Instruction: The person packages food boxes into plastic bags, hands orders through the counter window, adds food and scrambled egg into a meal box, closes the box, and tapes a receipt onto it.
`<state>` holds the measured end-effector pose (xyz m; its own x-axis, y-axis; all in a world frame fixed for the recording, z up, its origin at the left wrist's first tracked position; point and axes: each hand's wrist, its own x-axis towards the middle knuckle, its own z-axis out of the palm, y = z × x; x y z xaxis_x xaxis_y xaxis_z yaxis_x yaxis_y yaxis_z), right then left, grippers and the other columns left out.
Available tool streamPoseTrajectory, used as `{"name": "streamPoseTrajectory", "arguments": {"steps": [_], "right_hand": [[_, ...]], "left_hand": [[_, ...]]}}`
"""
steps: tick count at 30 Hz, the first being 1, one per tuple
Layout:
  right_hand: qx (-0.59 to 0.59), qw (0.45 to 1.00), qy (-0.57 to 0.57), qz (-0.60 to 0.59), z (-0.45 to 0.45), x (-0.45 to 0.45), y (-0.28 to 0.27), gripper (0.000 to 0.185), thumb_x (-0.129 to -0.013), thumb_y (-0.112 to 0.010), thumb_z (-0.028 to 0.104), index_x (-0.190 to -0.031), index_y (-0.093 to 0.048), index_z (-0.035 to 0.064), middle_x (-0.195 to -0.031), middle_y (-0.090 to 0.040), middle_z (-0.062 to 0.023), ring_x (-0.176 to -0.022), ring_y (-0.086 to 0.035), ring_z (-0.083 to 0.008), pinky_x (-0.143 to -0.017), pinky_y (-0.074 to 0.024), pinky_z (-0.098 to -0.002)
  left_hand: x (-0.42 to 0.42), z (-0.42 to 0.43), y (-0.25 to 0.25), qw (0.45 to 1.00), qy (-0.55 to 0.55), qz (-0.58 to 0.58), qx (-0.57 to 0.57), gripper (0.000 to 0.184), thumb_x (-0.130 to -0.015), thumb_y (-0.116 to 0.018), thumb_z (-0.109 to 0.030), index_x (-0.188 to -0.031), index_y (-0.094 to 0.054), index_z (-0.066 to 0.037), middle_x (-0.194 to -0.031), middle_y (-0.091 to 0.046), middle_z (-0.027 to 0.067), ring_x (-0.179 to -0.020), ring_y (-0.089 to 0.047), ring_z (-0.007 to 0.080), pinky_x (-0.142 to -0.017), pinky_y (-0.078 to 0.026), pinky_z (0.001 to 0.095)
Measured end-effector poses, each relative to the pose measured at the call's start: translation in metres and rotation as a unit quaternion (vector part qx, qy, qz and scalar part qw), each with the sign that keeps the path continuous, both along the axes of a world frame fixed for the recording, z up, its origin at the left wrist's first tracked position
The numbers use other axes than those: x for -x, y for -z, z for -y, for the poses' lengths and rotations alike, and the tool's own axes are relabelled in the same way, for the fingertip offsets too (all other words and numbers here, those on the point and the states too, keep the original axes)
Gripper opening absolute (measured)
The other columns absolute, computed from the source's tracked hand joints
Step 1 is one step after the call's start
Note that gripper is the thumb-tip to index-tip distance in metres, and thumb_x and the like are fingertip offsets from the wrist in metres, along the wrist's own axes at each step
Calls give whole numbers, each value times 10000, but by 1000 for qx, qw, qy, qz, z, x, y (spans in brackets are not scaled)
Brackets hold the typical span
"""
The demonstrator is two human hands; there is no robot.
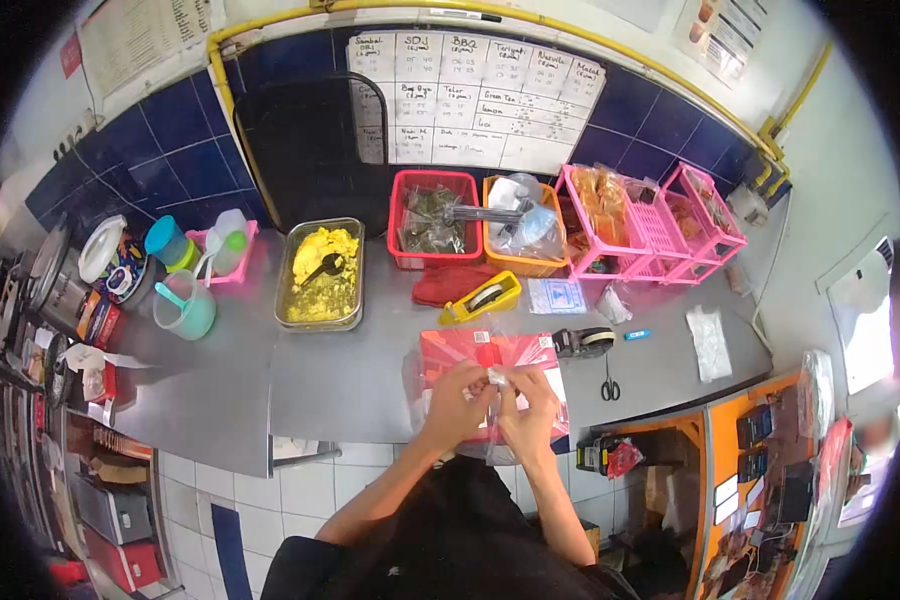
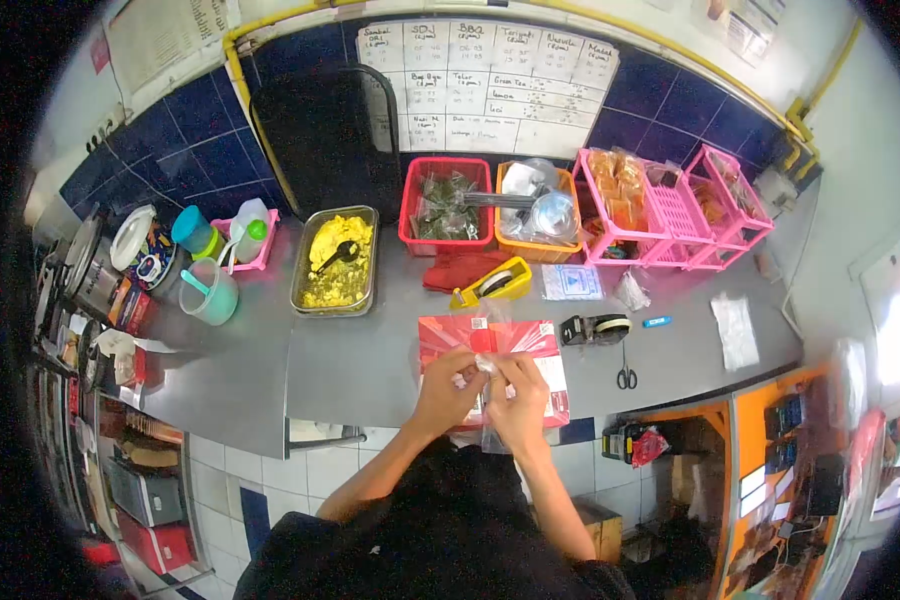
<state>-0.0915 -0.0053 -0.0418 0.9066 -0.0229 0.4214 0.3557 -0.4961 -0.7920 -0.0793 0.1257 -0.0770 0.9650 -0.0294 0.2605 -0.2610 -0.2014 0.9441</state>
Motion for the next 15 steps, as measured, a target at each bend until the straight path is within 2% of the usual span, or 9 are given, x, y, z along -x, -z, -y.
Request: {"name": "streamPoseTrajectory", "arguments": {"steps": [2,5,6,8,10,14,15], "right_hand": [[-7,1000,-5,13,-2,2,-1,212,-802,-672,-46,-1001,-712,17,-857,-628,-110,-748,-615,-242,-701,-483,-338],[-7,995,98,27,1,9,9,126,-806,-726,9,-931,-726,24,-847,-648,-112,-760,-626,-232,-715,-487,-336],[-11,995,99,31,0,10,14,126,-806,-726,9,-931,-726,24,-847,-648,-112,-760,-626,-232,-715,-487,-336],[-69,993,93,-37,0,14,21,101,-807,-738,16,-907,-722,23,-829,-657,-113,-770,-628,-237,-723,-489,-334],[-75,992,94,-28,-3,13,23,90,-802,-745,8,-888,-721,21,-822,-661,-111,-759,-627,-236,-709,-490,-336],[-70,993,95,-13,-3,7,26,72,-782,-755,4,-842,-715,17,-805,-650,-114,-776,-628,-246,-712,-484,-340],[-35,996,83,4,-2,5,27,82,-786,-752,5,-858,-713,14,-807,-650,-115,-770,-628,-241,-704,-487,-334]], "left_hand": [[0,0,-2,1000,-3,-7,-5,130,-839,-668,-75,-939,-666,7,-802,-608,104,-699,-589,213,-657,-464,321],[0,-2,-5,1000,-10,-5,8,139,-860,-671,-103,-948,-671,5,-790,-606,94,-688,-581,189,-645,-456,313],[0,-5,-4,1000,-5,4,20,143,-869,-673,-113,-955,-675,2,-792,-610,89,-690,-582,173,-643,-456,309],[-3,-9,-1,999,11,-5,33,156,-889,-671,-127,-974,-681,3,-815,-640,81,-715,-598,141,-656,-466,298],[-4,-11,1,994,50,-69,66,154,-894,-665,-119,-973,-681,13,-826,-672,88,-722,-615,131,-669,-478,288],[-4,-7,-3,999,16,-27,44,135,-893,-685,-116,-940,-690,10,-795,-701,102,-703,-663,149,-658,-506,289],[-3,-7,-3,998,21,-29,44,135,-893,-685,-116,-940,-690,10,-795,-701,102,-703,-663,149,-658,-506,289]]}}
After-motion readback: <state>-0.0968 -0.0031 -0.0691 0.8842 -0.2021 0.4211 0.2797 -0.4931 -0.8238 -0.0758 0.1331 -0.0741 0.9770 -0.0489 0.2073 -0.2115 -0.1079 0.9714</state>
